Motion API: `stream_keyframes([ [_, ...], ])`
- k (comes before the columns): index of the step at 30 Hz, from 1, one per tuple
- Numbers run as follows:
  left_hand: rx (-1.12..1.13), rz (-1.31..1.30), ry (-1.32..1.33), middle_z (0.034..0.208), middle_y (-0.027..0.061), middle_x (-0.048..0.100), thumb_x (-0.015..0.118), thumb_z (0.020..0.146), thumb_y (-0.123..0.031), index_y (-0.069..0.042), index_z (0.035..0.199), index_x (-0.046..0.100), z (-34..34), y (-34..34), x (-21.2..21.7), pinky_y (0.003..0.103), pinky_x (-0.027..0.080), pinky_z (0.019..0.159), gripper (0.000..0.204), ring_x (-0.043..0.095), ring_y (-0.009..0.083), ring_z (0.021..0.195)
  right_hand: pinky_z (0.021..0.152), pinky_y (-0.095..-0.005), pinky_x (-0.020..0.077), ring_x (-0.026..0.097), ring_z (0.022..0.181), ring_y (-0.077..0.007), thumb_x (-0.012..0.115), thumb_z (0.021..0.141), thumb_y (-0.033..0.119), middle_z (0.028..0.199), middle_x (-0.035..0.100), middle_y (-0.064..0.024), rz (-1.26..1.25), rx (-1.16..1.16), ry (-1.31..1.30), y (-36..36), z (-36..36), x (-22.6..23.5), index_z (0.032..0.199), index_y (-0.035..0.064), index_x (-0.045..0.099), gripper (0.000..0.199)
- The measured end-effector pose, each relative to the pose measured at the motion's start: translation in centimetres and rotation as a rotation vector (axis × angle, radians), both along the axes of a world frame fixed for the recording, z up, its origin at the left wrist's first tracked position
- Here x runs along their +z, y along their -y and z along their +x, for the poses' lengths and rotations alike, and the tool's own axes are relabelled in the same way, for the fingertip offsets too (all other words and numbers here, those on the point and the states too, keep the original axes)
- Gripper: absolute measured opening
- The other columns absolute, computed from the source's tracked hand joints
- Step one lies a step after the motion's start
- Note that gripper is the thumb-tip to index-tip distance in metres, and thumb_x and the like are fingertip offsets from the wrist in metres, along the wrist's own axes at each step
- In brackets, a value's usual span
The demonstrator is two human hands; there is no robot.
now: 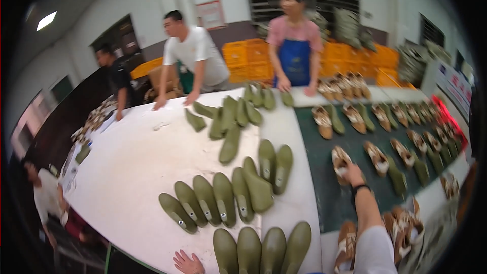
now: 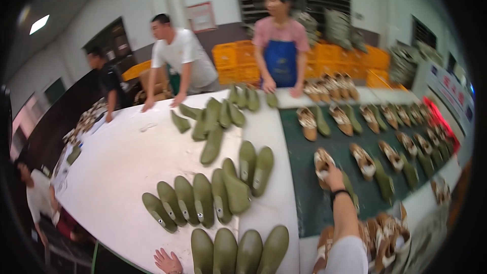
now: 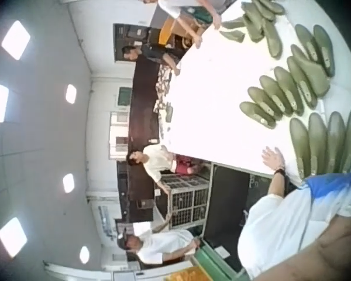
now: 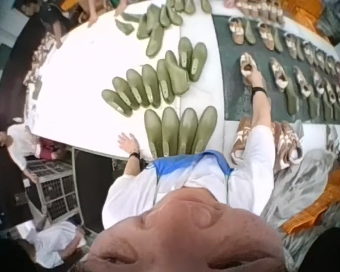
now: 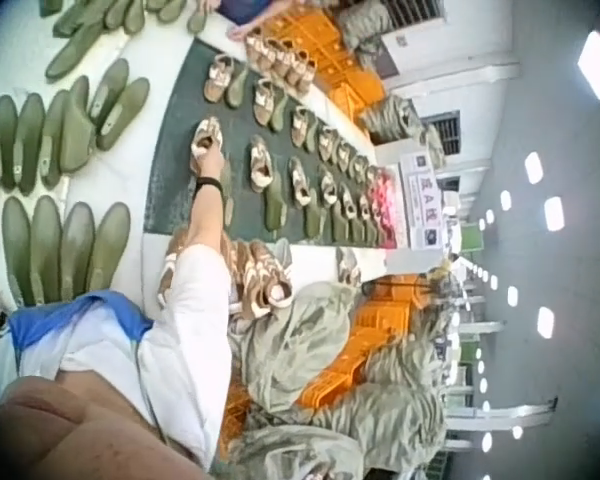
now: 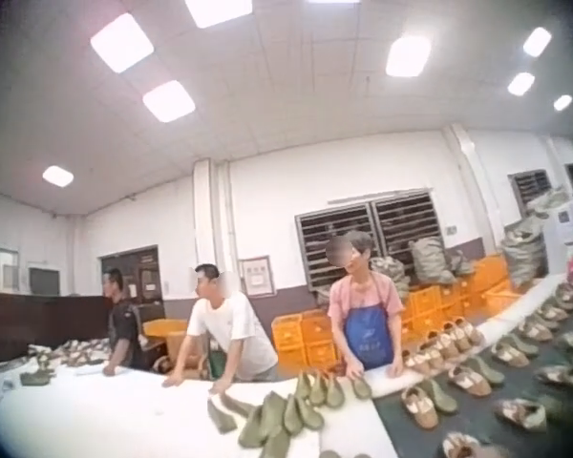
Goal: The recorder matches green shoe lasts with corresponding shoes on an assembly line table, placing them onto a conveyor belt.
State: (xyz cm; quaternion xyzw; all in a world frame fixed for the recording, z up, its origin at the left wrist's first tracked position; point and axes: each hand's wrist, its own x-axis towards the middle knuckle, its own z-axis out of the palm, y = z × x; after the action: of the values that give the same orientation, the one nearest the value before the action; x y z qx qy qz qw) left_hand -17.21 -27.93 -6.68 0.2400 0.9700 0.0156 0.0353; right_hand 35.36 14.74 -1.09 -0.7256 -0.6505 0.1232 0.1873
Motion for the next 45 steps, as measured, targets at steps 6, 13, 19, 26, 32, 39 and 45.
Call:
stream_keyframes([
  [6,-0.018,0.055,-0.086,0.143,0.016,0.027,0.033,0.09,-0.048,-0.009,0.137,0.032,-0.3,1.3,-1.1,0.052,0.023,0.102,0.061,0.027,0.038,0.129,0.091,-0.0386,0.0433,0.049,0.109,-0.0374,0.069,0.067,0.017,0.124,0.043,-0.0209,-0.261,0.047,0.181,0.4,1.8,-6.4,0.117,0.0085,0.049,0.055],
  [13,0.053,0.276,-0.111,0.14,0.0158,0.031,0.053,0.079,-0.038,-0.009,0.129,0.042,-0.1,0.4,-2.1,0.054,0.018,0.104,0.059,0.023,0.0382,0.13,0.088,-0.0388,0.0443,0.054,0.103,-0.0344,0.063,0.071,0.018,0.113,0.055,-0.0203,-0.122,0.328,0.105,3.0,-2.5,4.2,0.112,0.0077,0.056,0.043],
  [19,0.054,0.296,-0.099,0.14,0.0145,0.031,0.051,0.08,-0.04,-0.011,0.13,0.042,-0.1,0.1,-2.2,0.053,0.017,0.105,0.058,0.023,0.0371,0.131,0.08,-0.0391,0.049,0.061,0.09,-0.0319,0.059,0.079,0.028,0.1,0.063,-0.0143,-0.301,1.022,0.215,13.7,-12.3,7.6,0.114,0.0136,0.058,0.038],
  [26,0.057,0.302,-0.096,0.141,0.0144,0.031,0.051,0.081,-0.04,-0.01,0.13,0.042,-0.2,0.4,-2.5,0.053,0.017,0.105,0.058,0.022,0.037,0.131,0.098,-0.0523,0.0314,0.044,0.116,-0.0339,0.049,0.084,0.049,0.119,0.051,-0.0191,-0.323,1.264,0.472,29.9,-15.6,1.7,0.12,0.0141,0.054,0.051],
  [32,0.067,0.29,-0.062,0.141,0.0142,0.029,0.05,0.081,-0.039,-0.011,0.131,0.041,-0.2,0.5,-1.7,0.053,0.016,0.106,0.058,0.021,0.0366,0.132,0.104,-0.0572,0.0134,0.037,0.122,-0.0335,0.051,0.084,0.042,0.117,0.049,-0.0241,-0.207,1.125,0.307,32.0,-16.1,0.9,0.116,0.0049,0.055,0.05],
  [39,0.065,0.29,-0.067,0.142,0.014,0.029,0.05,0.082,-0.039,-0.01,0.131,0.041,-0.3,0.1,-1.8,0.052,0.016,0.106,0.057,0.02,0.0362,0.132,0.105,-0.0561,0.015,0.039,0.118,-0.0335,0.059,0.075,0.036,0.112,0.051,-0.0229,-0.041,0.987,0.162,32.4,-16.1,-0.2,0.105,0.0052,0.062,0.043],
  [45,0.063,0.291,-0.09,0.14,0.0143,0.031,0.05,0.081,-0.039,-0.011,0.13,0.042,-0.2,0.0,-2.3,0.053,0.018,0.104,0.056,0.023,0.0369,0.13,0.106,-0.0543,0.0156,0.039,0.118,-0.0331,0.06,0.073,0.036,0.113,0.051,-0.0219,-0.042,0.982,0.109,31.9,-15.9,-1.2,0.102,0.0055,0.064,0.042],
])
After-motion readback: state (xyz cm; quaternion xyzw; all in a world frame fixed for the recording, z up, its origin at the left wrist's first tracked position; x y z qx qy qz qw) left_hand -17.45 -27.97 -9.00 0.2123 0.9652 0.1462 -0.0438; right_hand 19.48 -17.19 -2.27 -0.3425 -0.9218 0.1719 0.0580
